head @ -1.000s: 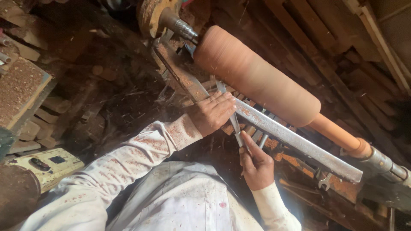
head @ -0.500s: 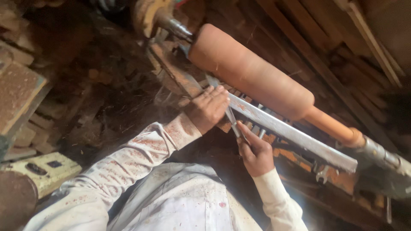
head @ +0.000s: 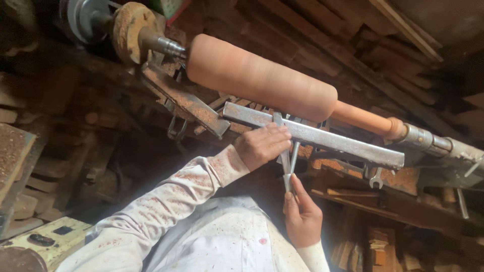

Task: The person uses a chisel to shape a cylindrical wooden piece mounted on a lathe. They hold the tool against the spinning wood, removing shavings and smoothing the surface. The person switches to a different chisel later in the clip to continue shaping.

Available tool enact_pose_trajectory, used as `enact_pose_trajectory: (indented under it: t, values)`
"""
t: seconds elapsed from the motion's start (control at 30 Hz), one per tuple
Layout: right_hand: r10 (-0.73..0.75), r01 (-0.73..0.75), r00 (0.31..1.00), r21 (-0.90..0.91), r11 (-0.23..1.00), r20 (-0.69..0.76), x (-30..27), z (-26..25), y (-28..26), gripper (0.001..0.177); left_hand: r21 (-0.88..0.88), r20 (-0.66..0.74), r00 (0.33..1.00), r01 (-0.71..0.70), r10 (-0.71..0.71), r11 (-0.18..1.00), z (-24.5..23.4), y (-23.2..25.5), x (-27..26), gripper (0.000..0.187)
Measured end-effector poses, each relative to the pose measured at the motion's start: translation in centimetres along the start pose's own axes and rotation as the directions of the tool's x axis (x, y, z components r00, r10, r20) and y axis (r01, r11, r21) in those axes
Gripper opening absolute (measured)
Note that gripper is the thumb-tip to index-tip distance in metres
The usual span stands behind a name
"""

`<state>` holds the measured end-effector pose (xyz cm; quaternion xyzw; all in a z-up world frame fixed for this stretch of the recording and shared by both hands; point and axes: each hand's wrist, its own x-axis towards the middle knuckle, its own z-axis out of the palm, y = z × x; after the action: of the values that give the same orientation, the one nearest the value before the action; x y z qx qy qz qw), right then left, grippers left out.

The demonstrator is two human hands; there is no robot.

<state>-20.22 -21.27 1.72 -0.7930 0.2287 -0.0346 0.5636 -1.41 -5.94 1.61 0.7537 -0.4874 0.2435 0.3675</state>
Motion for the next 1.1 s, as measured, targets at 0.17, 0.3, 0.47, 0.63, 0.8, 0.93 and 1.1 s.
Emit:
enact_pose_trajectory:
  t: [0.17, 0.3, 0.47, 0.63, 0.8, 0.93, 1.1]
  values:
    - [0.037, -0.036, 0.999, -0.018, 0.999, 0.033, 0.6, 0.2, -0.8, 0.049, 0.007, 0.022, 1.000, 0.008, -0.008, 1.000, -0.9, -0.7, -0.6, 0.022]
    - [0.009, -0.004, 0.998, -0.062, 0.998, 0.067, 1.5, 0.3, -0.9, 0.050, 0.058, 0.044, 0.999, 0.011, -0.013, 0.998, -1.7, -1.0, -0.8, 0.021]
    - [0.005, -0.001, 0.993, -0.035, 0.999, 0.114, 2.3, 0.4, -0.9, 0.050, 0.102, 0.048, 0.998, 0.035, -0.040, 0.994, -1.9, -1.4, -1.2, 0.024]
    - [-0.005, 0.006, 0.990, -0.009, 1.000, 0.138, 2.9, 0.8, -1.3, 0.048, 0.120, 0.021, 0.998, 0.050, -0.053, 0.991, -1.7, -1.9, -1.9, 0.024]
    - [0.012, -0.004, 0.987, -0.055, 0.998, 0.159, 3.3, 1.1, -1.9, 0.048, 0.138, 0.022, 0.998, 0.063, -0.067, 0.988, -1.8, -2.5, -2.7, 0.026]
    - [0.014, 0.002, 0.983, -0.083, 0.997, 0.182, 3.8, 1.1, -2.2, 0.047, 0.161, 0.029, 0.997, 0.071, -0.076, 0.984, -2.0, -2.7, -2.7, 0.027]
    - [0.010, -0.002, 0.979, -0.038, 0.999, 0.204, 4.3, 0.9, -2.7, 0.047, 0.145, 0.032, 0.995, 0.092, -0.098, 0.985, -2.3, -2.7, -2.6, 0.028]
